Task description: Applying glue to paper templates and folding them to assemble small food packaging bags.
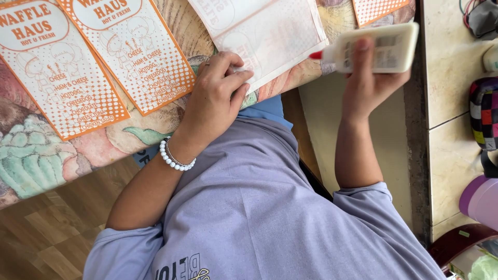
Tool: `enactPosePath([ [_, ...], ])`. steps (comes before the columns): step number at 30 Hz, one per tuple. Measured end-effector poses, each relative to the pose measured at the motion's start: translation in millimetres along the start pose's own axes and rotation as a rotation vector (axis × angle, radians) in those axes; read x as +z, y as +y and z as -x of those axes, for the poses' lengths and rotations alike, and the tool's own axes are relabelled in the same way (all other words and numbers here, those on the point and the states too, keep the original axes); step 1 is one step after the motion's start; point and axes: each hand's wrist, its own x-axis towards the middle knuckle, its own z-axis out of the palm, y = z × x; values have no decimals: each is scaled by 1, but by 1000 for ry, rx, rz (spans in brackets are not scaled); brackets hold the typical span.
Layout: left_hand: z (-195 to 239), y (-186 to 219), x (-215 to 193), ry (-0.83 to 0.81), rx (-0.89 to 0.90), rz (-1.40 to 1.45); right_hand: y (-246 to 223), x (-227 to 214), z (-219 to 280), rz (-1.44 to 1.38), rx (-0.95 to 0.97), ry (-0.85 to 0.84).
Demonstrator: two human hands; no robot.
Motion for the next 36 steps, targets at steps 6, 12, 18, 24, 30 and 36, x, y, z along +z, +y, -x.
enactPosePath([
  [6,1,-1,2,-12,-5,-6,-4,11,21,5,-38,-109],
  [12,1,0,1,-12,-9,-18,13,-8,-12,-7,-102,-15],
  [18,2,-1,2,-12,-14,-9,30,-9,-8,-36,-91,-39],
  [24,-1,2,0,-5,-12,-3,23,-18,-22,-41,-19,95],
  [30,2,-1,1,-6,-8,-3,13,-2,-11,55,-32,-21],
  [36,-5,15,-12,75,27,-28,7,-73,-60,-120,425,271],
])
